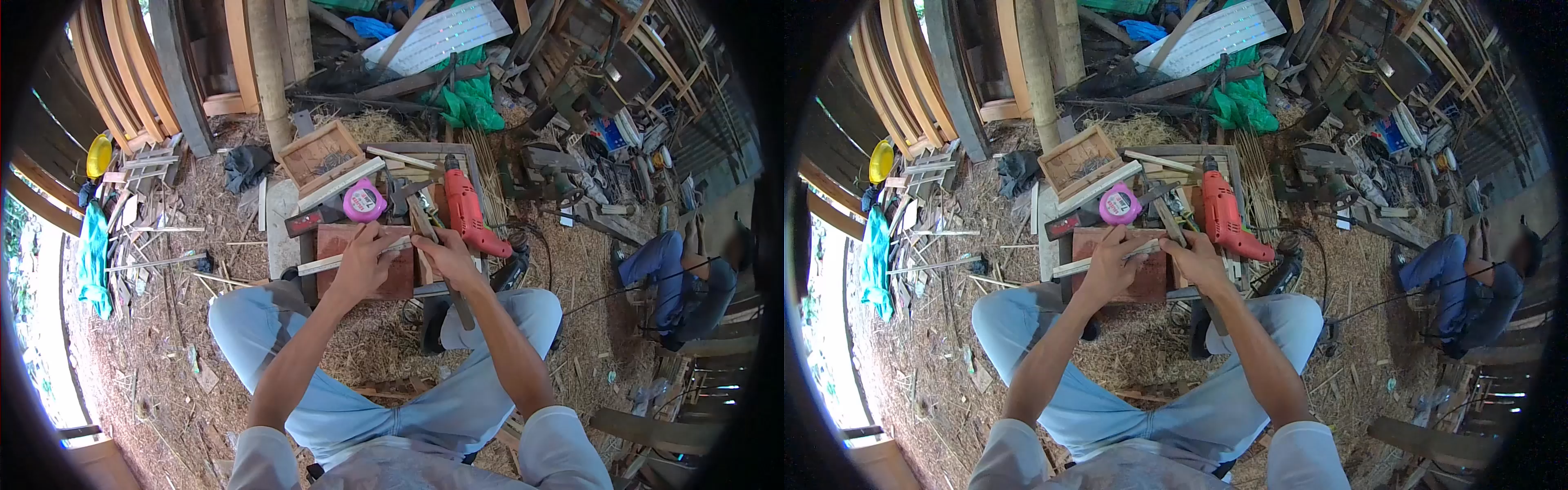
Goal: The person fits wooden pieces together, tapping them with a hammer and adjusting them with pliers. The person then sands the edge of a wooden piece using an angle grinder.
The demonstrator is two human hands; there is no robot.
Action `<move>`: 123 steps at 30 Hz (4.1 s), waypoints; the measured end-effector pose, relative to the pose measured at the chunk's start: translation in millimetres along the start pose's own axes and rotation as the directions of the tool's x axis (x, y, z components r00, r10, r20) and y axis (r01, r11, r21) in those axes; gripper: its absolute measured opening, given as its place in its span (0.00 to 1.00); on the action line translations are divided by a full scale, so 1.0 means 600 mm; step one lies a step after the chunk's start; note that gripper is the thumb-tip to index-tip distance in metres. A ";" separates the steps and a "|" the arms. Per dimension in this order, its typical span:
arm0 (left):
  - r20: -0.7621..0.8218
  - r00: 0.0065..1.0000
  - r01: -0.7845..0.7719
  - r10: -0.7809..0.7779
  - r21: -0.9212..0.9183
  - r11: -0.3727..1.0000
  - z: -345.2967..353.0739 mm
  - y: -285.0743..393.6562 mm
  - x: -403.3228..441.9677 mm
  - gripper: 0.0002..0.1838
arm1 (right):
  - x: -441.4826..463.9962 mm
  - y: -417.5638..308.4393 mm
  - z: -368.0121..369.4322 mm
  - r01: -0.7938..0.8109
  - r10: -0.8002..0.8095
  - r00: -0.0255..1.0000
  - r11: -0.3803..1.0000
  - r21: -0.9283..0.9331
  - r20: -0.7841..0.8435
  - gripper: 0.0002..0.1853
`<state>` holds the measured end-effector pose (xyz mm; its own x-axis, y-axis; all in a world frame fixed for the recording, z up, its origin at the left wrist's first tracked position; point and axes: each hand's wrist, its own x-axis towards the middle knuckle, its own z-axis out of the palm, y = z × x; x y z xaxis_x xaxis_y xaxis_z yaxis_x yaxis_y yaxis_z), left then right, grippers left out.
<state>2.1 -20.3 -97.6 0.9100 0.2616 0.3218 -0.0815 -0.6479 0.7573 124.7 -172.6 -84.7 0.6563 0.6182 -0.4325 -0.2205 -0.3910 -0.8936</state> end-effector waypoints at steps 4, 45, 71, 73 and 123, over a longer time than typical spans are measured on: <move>-0.037 0.998 -0.052 0.054 0.058 0.997 0.006 -0.004 -0.005 0.21 | -0.008 -0.007 0.009 0.012 -0.017 0.998 0.995 -0.094 -0.054 0.19; -0.106 0.981 -0.151 0.163 0.110 0.982 -0.007 -0.021 0.010 0.15 | 0.015 0.038 0.008 0.484 -0.533 0.846 0.792 -0.371 -0.034 0.18; -0.229 0.971 -0.020 0.064 0.188 0.982 0.005 -0.001 0.003 0.13 | 0.021 0.037 0.019 0.481 -0.485 0.875 0.871 -0.104 -0.014 0.14; -0.250 0.957 -0.089 0.149 0.238 0.967 -0.006 0.011 0.007 0.13 | 0.017 0.032 0.018 0.515 -0.517 0.856 0.854 -0.067 -0.014 0.14; -0.293 0.943 -0.147 0.158 0.060 0.987 -0.048 0.065 0.012 0.18 | -0.040 -0.024 0.024 0.200 -0.251 0.967 0.843 0.499 0.036 0.17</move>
<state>-6.3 -23.0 -49.3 0.7259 0.3539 0.5897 -0.1898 -0.7210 0.6664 101.5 -171.9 -63.3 0.6642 0.7207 -0.1984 -0.4147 0.1344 -0.9000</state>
